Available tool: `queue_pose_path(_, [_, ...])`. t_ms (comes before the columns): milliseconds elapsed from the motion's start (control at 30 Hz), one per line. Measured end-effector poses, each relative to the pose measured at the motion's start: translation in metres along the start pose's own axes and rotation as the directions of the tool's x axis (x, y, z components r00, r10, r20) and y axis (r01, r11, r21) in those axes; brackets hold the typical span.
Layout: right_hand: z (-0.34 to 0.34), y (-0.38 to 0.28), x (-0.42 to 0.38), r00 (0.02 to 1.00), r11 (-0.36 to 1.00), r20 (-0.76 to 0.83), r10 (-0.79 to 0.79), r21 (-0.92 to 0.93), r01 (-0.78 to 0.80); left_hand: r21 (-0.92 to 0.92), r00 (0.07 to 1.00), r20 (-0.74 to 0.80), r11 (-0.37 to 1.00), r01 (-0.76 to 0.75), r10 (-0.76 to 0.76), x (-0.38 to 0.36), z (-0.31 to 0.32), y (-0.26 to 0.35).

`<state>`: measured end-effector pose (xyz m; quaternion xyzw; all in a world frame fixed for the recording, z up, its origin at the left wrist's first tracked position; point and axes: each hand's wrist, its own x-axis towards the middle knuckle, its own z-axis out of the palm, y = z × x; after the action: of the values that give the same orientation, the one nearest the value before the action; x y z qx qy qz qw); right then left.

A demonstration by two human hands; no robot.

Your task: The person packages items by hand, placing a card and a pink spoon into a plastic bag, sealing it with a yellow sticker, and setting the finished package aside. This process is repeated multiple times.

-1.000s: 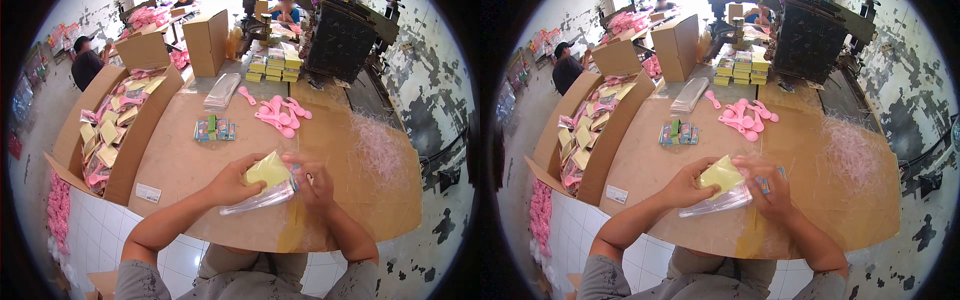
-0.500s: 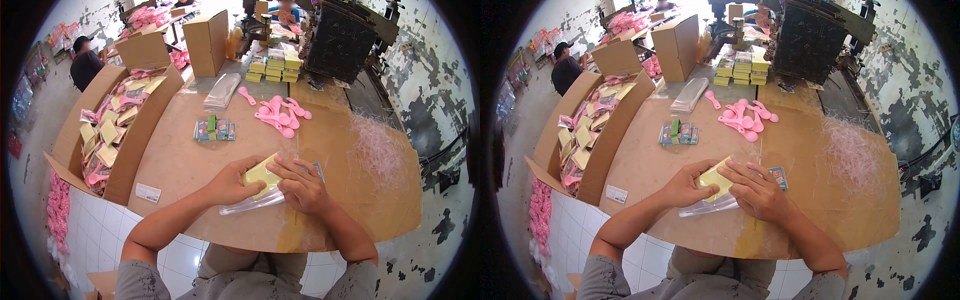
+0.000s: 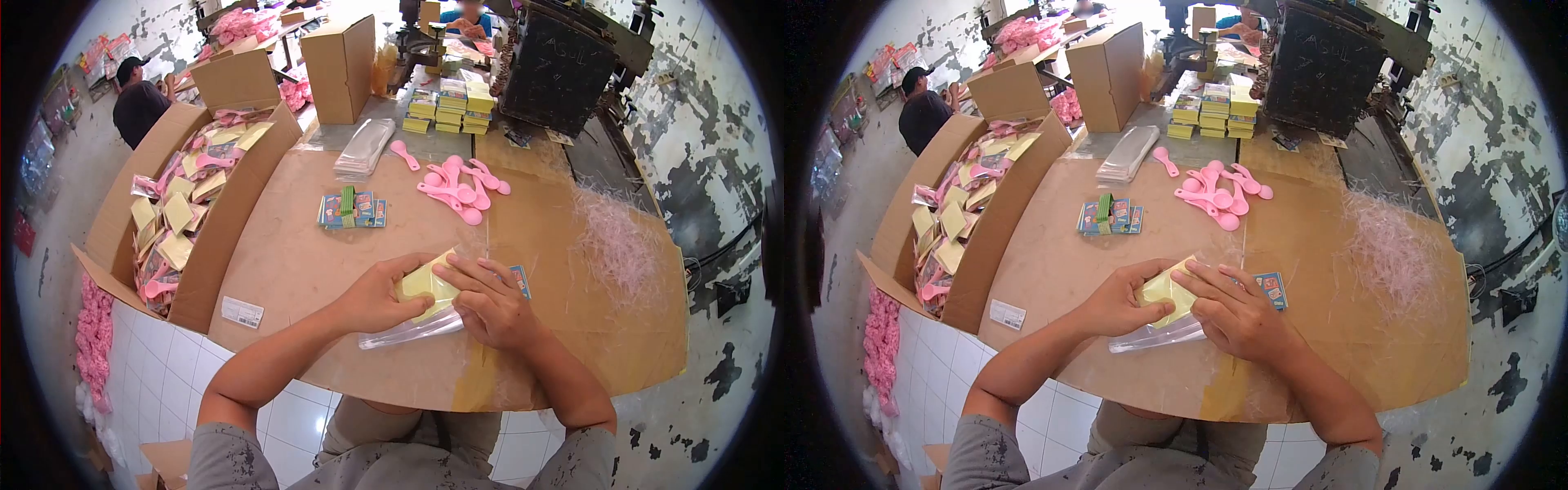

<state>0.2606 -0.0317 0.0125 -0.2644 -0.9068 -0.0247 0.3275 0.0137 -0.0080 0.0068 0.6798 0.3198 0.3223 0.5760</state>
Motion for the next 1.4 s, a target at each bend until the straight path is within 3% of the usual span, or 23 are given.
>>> queue_pose_path(267, [0.0,-0.001,0.001,0.999,0.999,0.049,-0.014,-0.048,0.017,-0.04,0.997,-0.04,0.997,-0.061,0.059,0.002,0.001,-0.006])
queue_pose_path(367, [0.004,0.002,-0.003,0.998,0.997,0.047,-0.028,-0.075,0.032,-0.009,0.998,-0.053,1.0,0.016,-0.016,0.005,0.001,-0.005])
queue_pose_path(467, [0.007,0.002,-0.003,0.999,0.997,0.013,-0.032,-0.07,0.032,-0.131,0.997,-0.078,0.991,-0.013,0.003,0.006,0.005,-0.007])
queue_pose_path(567, [0.003,0.0,-0.002,0.999,0.994,0.003,-0.048,-0.097,0.048,-0.089,0.993,-0.107,0.995,0.041,-0.051,0.003,0.002,-0.002])
queue_pose_path(667, [0.002,-0.001,0.0,0.998,0.982,0.0,-0.063,-0.176,0.062,-0.118,0.981,-0.189,0.99,-0.075,0.052,0.008,0.003,-0.016])
queue_pose_path(867, [0.003,-0.002,-0.002,0.995,0.971,0.056,-0.086,-0.219,0.097,-0.178,0.97,-0.239,0.984,0.001,-0.045,0.007,-0.008,-0.012])
queue_pose_path(967, [0.005,-0.002,-0.005,0.995,0.974,0.055,-0.086,-0.205,0.096,-0.102,0.93,-0.366,0.992,-0.073,0.031,0.011,-0.027,-0.017])
queue_pose_path(1033, [0.005,-0.005,-0.005,0.994,0.972,0.072,-0.085,-0.212,0.099,-0.133,0.848,-0.526,0.991,-0.003,-0.068,0.009,-0.049,0.013])
queue_pose_path(1100, [0.005,-0.004,-0.006,0.993,0.972,0.074,-0.087,-0.212,0.101,-0.229,0.767,-0.633,0.972,-0.059,-0.102,0.011,-0.102,0.025])
queue_pose_path(1167, [0.007,-0.003,-0.006,0.994,0.975,0.061,-0.093,-0.196,0.104,-0.13,0.646,-0.761,0.959,-0.251,0.066,0.009,-0.165,0.034])
queue_pose_path(1233, [0.006,-0.003,-0.007,0.993,0.984,0.081,-0.085,-0.147,0.096,-0.141,0.46,-0.874,0.826,-0.546,0.155,0.01,-0.25,0.02])
queue_pose_path(1300, [0.004,-0.003,-0.005,0.992,0.99,0.094,-0.083,-0.106,0.092,-0.108,0.173,-0.985,0.861,-0.497,-0.023,0.0,-0.273,0.038])
queue_pose_path(1333, [0.003,-0.004,-0.005,0.992,0.992,0.1,-0.081,-0.089,0.09,0.167,0.071,-0.978,0.939,-0.301,0.197,-0.004,-0.297,0.03])
queue_pose_path(1367, [0.003,-0.004,-0.005,0.991,0.994,0.107,-0.078,-0.072,0.086,0.42,0.021,-0.906,0.905,-0.069,0.423,-0.005,-0.327,0.008])
queue_pose_path(1400, [0.004,-0.003,-0.004,0.991,0.994,0.107,-0.08,-0.069,0.088,0.621,0.027,-0.779,0.765,0.171,0.627,-0.002,-0.344,-0.006])
